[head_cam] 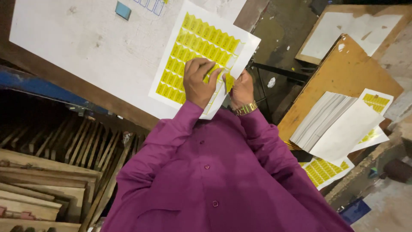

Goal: The recorder is peeling small yellow price labels from a backing sheet and carefully adhering them to a grid template on a work surface.

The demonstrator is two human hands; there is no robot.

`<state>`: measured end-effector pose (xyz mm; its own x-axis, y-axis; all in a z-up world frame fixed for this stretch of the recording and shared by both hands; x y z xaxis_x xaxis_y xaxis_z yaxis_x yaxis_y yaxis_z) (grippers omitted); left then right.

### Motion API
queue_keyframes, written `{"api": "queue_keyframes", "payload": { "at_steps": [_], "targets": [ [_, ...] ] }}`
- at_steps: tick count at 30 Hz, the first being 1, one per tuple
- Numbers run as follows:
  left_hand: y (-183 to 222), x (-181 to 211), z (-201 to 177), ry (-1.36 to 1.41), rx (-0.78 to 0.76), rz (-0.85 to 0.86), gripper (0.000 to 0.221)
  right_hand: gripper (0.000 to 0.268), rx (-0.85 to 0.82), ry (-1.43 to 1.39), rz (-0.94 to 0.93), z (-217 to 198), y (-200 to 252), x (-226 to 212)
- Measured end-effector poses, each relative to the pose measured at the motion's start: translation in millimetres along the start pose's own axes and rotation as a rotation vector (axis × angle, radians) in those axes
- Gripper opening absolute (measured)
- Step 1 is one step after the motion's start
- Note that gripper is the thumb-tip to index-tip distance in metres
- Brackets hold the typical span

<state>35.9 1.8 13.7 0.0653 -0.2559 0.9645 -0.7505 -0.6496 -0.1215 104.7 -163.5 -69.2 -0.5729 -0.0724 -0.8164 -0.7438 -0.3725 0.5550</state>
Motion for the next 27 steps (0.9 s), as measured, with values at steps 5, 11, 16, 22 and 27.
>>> {"api": "queue_keyframes", "payload": {
  "at_steps": [5, 11, 16, 22, 27],
  "targets": [
    [5.3, -3.9, 4.8, 0.029, 0.017, 0.031, 0.015, 0.038, 0.003, -0.052, 0.039, 0.4, 8.7, -2.0],
    [1.7, -3.6, 4.7, 0.045, 0.009, -0.018, 0.011, 0.039, 0.004, -0.073, 0.008, -1.2, 13.6, 4.5],
    [-1.3, -1.5, 2.8, 0.035, -0.028, -0.043, 0.011, 0.034, 0.021, -0.016, -0.026, -3.8, 13.1, 3.0],
    [4.4, 2.6, -2.4, 0.048, -0.1, 0.046, 0.014, 0.03, 0.076, 0.075, -0.061, -6.5, 9.9, -5.3],
    [7.5, 8.8, -3.3, 0.041, -0.08, 0.062, 0.02, 0.029, 0.042, 0.005, 0.009, -5.1, 10.4, 0.6]
  ]
}}
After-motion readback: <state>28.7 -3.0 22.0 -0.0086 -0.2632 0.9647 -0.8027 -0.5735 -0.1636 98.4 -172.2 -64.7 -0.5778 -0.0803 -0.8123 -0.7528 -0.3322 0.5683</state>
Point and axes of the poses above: each hand's wrist, its own y-axis away from the middle knuckle, its own z-axis out of the palm, x = y × z, the point moved 4 cm from there along -y, towards the middle knuckle, and after that the axes turned 12 degrees about y, right-handed, at the moved point
